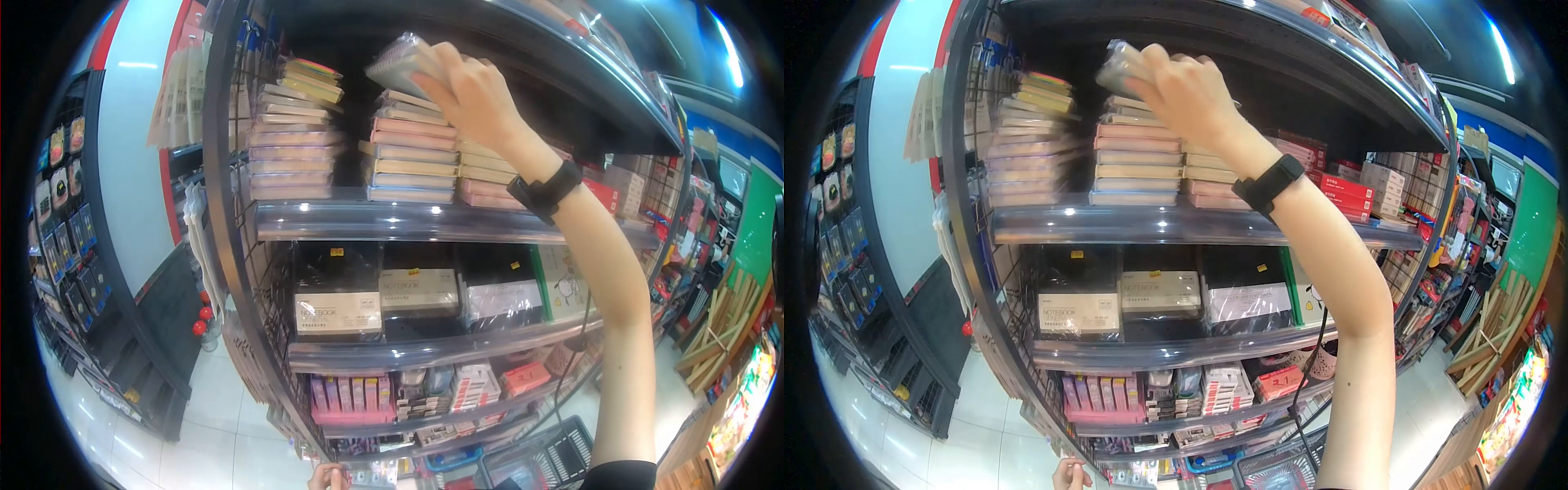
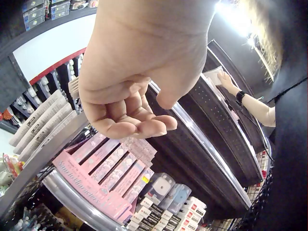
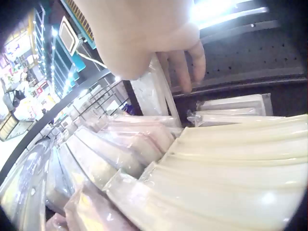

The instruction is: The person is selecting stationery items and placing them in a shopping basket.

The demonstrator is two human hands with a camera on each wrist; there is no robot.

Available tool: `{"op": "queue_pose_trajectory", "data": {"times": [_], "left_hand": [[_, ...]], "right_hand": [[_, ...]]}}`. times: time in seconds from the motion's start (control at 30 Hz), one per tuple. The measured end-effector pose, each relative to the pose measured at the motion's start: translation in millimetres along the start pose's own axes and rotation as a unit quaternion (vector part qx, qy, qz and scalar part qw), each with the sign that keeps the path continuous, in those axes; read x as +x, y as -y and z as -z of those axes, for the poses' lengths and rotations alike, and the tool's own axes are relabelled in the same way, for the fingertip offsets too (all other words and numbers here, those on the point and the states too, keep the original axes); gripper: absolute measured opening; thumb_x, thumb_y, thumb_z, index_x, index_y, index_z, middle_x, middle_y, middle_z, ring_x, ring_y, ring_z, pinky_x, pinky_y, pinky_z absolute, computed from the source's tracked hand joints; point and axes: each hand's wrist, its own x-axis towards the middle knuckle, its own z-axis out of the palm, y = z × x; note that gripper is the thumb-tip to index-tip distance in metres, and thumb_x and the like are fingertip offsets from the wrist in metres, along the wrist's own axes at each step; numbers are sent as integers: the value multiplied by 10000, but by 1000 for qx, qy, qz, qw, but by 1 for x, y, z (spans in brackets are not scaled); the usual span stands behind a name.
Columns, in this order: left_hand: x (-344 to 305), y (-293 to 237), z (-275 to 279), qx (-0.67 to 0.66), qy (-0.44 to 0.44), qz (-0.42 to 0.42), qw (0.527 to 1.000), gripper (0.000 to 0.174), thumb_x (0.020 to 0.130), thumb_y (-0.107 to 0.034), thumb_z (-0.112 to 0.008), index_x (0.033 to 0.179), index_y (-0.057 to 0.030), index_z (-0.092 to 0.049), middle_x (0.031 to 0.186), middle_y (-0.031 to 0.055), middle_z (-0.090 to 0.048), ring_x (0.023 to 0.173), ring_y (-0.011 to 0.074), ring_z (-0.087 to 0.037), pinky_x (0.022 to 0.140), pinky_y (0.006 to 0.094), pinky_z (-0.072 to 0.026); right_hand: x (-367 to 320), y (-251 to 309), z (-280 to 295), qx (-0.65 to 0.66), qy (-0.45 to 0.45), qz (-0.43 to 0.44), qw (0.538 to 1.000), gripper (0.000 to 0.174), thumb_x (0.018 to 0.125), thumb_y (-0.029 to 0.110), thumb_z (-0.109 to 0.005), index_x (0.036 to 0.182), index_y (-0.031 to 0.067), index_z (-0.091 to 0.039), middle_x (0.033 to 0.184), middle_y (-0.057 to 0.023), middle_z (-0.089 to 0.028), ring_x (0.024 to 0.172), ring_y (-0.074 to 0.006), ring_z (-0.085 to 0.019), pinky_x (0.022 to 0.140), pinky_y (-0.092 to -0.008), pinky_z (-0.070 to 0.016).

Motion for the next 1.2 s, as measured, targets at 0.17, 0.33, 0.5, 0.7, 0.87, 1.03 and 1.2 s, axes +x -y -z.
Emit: {"op": "queue_pose_trajectory", "data": {"times": [0.17, 0.33, 0.5, 0.7, 0.87, 1.03, 1.2], "left_hand": [[0, 3, 3, -7, 0, 21, 1000, 166, 961, -162, -464, 1012, -31, -550, 672, 35, -539, 589, 110, -493, 555, 239, -399], [3, 2, 8, 10, 7, 21, 1000, 168, 958, -165, -470, 1020, -30, -548, 672, 33, -536, 582, 112, -489, 551, 240, -398], [6, 10, 12, -2, 11, 31, 999, 168, 959, -160, -466, 1024, -23, -540, 672, 34, -540, 579, 110, -494, 547, 239, -402], [12, 18, 17, -11, 22, 26, 999, 156, 959, -145, -467, 1019, -21, -539, 677, 36, -549, 581, 103, -500, 540, 230, -402], [17, 18, 21, -1, 28, 39, 999, 151, 955, -141, -474, 1016, -21, -544, 679, 29, -546, 584, 97, -496, 539, 228, -401], [24, 13, 16, 14, 34, 33, 999, 155, 950, -145, -489, 1023, -22, -548, 682, 20, -545, 588, 88, -493, 540, 226, -401], [30, 23, 7, 12, 51, 36, 998, 155, 946, -145, -499, 1024, -23, -553, 674, 14, -533, 575, 84, -482, 530, 226, -397]], "right_hand": [[2, 11, -6, -73, 51, 29, 996, 282, 834, 284, -595, 996, 66, -520, 766, -158, -614, 822, -324, -595, 746, -419, -416], [10, 8, -8, -8, 150, -53, 987, 425, 830, 382, -570, 1091, 48, -538, 853, -200, -626, 891, -357, -587, 848, -431, -401], [6, -4, -15, -1, 196, -104, 975, 509, 848, 461, -539, 1133, 40, -544, 1034, -212, -614, 1022, -358, -553, 893, -425, -399], [-1, -6, -1, 220, 189, -237, 927, 536, 874, 514, -498, 1135, 54, -582, 1100, -147, -617, 1094, -266, -540, 915, -358, -399], [-10, -49, -5, 204, 110, -335, 913, 604, 812, 576, -544, 1174, 95, -600, 1143, -176, -606, 1101, -310, -556, 918, -367, -427], [-29, -59, -1, 157, 211, -330, 907, 510, 754, 475, -635, 1104, 105, -650, 1082, -160, -637, 1022, -291, -602, 903, -354, -447], [-33, -63, 9, 187, 208, -302, 911, 492, 765, 450, -634, 1098, 88, -651, 1076, -146, -643, 1023, -278, -601, 905, -339, -442]]}}
